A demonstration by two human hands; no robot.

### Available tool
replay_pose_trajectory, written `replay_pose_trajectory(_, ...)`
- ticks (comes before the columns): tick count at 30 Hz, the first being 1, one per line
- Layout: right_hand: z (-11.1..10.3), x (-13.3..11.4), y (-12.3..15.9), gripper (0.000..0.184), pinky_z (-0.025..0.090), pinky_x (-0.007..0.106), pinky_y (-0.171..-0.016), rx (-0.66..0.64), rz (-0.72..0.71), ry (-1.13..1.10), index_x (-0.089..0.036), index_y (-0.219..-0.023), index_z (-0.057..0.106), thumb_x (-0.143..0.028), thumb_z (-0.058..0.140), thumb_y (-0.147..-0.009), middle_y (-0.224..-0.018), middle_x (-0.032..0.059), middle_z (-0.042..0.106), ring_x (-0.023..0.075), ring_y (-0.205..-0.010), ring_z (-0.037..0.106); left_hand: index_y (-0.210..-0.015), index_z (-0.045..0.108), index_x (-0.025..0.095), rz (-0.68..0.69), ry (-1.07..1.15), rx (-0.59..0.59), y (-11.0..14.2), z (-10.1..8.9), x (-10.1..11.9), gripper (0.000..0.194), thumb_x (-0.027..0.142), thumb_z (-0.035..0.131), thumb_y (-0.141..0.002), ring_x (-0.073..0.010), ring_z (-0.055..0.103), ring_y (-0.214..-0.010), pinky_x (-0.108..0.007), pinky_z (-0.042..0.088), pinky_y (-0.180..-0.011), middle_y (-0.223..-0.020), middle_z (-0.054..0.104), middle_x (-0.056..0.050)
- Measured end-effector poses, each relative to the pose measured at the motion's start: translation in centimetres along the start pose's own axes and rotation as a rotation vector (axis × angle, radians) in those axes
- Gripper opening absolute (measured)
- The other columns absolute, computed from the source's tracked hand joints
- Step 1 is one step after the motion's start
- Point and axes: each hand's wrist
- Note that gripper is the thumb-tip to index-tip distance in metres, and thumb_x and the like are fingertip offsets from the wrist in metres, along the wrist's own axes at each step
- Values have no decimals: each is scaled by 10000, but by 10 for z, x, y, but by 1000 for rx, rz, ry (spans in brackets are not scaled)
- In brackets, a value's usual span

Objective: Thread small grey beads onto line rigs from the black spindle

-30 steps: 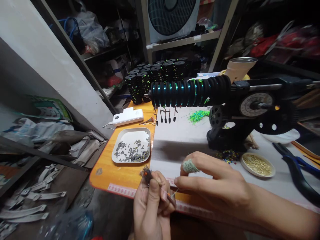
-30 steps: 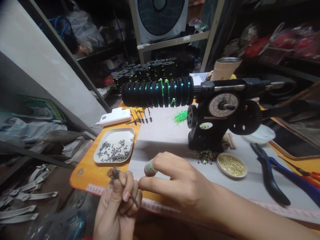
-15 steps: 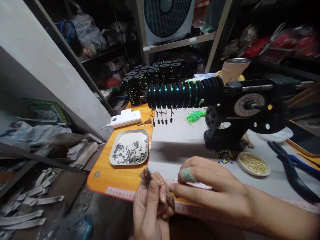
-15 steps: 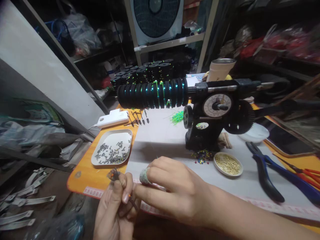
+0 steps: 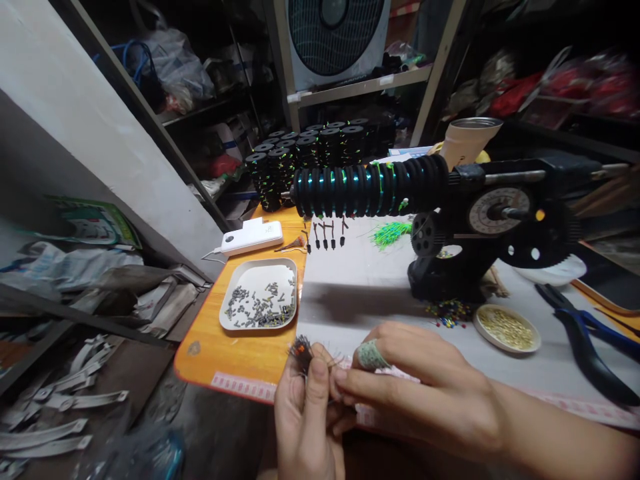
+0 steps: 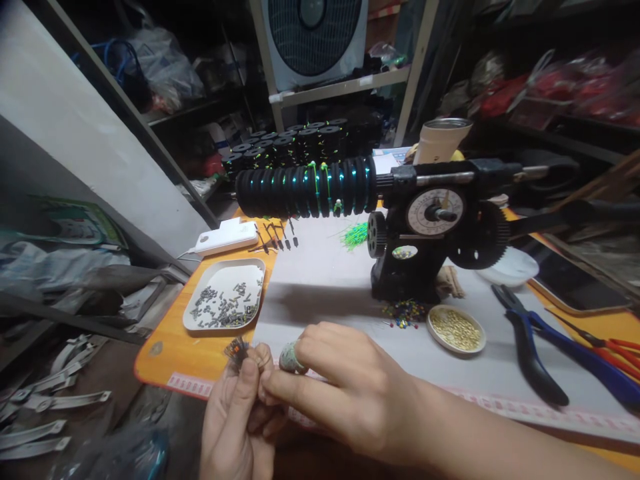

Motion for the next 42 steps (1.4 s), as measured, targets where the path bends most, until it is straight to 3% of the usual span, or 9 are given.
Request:
replay_pose_trajectory(9,1,-2,0,225,400,252,-540,50,178,-97,-168,-1035,662,-114,699,-819,-761,46,567,145,-641,500,-620,550,127,28,42,-90,-3,1,4,372,343,849,-663,17,289,-399,-88,211,-374,-527,462,70)
replay_pose_trajectory(15,6,1,4,344,382,269,-555,43,129,-61,-174,-1072,640,-189,788,-762,-772,37,569,150,-647,475,-692,570,138,18,45,-44,-2,1,0,368,363,857,-648,16,316,-393,-82,216,-375,-529,473,78)
replay_pose_trajectory(18,8,0,4,289,363,279,-563,43,96,-19,-165,-1065,639,-209,753,-802,-749,35,563,152,-640,447,-838,602,171,29,17,14,-2,0,-5,401,380,870,-625,-3,397,-414,-83,249,-387,-544,510,78)
replay_pose_trajectory(21,7,-2,1,172,334,284,-547,35,67,32,-136,-987,644,-170,702,-829,-719,40,544,152,-622,409,-788,575,175,92,-29,-46,-3,-3,-10,341,402,815,-701,-28,419,-463,-109,317,-421,-562,483,69)
replay_pose_trajectory(27,1,0,-3,167,363,288,-577,0,82,-13,-110,-929,620,-2,546,-825,-760,76,539,173,-691,461,-697,529,174,370,-244,-79,-12,-18,0,317,411,700,-820,-45,390,-491,-116,352,-449,-590,461,55)
replay_pose_trajectory(32,-6,0,-9,183,391,271,-603,19,112,-24,-141,-924,579,7,529,-828,-778,62,539,165,-719,488,-783,646,201,665,-693,159,-34,-52,39,209,393,728,-788,-134,603,-615,-206,500,-606,-647,632,6)
replay_pose_trajectory(37,-12,-4,-29,148,369,230,-565,-24,192,-110,-150,-872,554,-19,490,-843,-728,9,489,117,-636,437,-827,720,221,704,-1266,-86,-56,-75,71,94,295,712,-770,-276,669,-884,-366,491,-818,-909,729,-88)
replay_pose_trajectory(39,-12,-7,-40,129,367,226,-567,-27,240,-167,-150,-827,566,-34,511,-828,-724,2,480,111,-635,444,-953,705,231,695,-1298,-145,-58,-77,72,184,290,703,-779,-286,641,-988,-390,472,-877,-1046,690,-98)
replay_pose_trajectory(42,-9,-10,-53,114,369,215,-579,-33,303,-216,-150,-786,621,-57,571,-831,-720,-4,481,106,-654,471,-1071,619,241,654,-1146,-93,-55,-76,64,322,329,722,-779,-257,616,-1014,-364,468,-867,-1136,619,-87)
Point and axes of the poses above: each hand's wrist, its own y-axis away from the middle knuckle, its own z-axis out of the palm, x = y × z
